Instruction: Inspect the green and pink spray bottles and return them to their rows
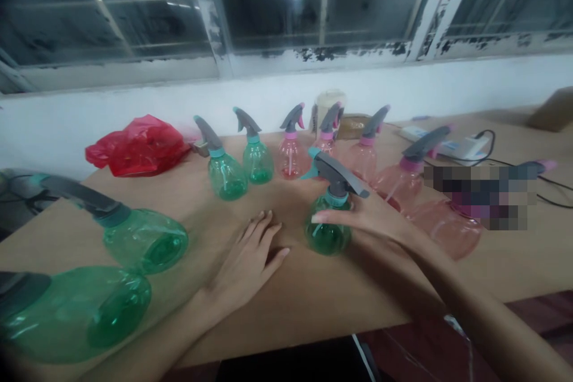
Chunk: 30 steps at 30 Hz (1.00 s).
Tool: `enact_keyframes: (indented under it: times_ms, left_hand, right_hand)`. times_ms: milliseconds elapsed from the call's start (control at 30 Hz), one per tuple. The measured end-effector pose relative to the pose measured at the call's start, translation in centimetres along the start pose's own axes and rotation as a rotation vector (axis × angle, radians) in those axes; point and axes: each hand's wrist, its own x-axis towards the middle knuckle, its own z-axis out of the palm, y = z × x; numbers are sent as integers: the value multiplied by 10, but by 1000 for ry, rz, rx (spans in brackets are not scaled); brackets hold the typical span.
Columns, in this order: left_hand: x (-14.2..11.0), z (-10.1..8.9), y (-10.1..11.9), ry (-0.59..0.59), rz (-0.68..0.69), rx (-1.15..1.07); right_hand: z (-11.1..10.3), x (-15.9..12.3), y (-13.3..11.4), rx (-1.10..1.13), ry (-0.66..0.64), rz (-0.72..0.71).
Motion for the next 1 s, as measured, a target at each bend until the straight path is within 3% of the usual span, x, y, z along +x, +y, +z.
enact_keyframes:
  times_ms: [133, 267, 400, 500, 600, 733, 1000]
  left_hand:
    - [-3, 1, 1, -14, 6, 1]
    - [-6, 6, 5, 23, 57, 37]
    - [-10, 14, 13, 54, 163, 167]
    - [-13, 19, 20, 79, 331, 210]
    - [-16, 21, 24, 99, 444, 168]
    - [-18, 23, 25, 116, 410, 94]
    - [-20, 23, 25, 100, 390, 13]
  right_hand:
    - [-1, -19, 3, -189, 57, -114]
    - [4, -30, 9, -339, 120, -121]
    - [6, -13, 6, -361, 37, -115]
    - [14, 10, -7, -326, -51, -150]
    - [35, 29, -30, -307, -94, -239]
    - [72, 42, -64, -327, -83, -372]
    - [123, 64, -107, -339, -131, -410]
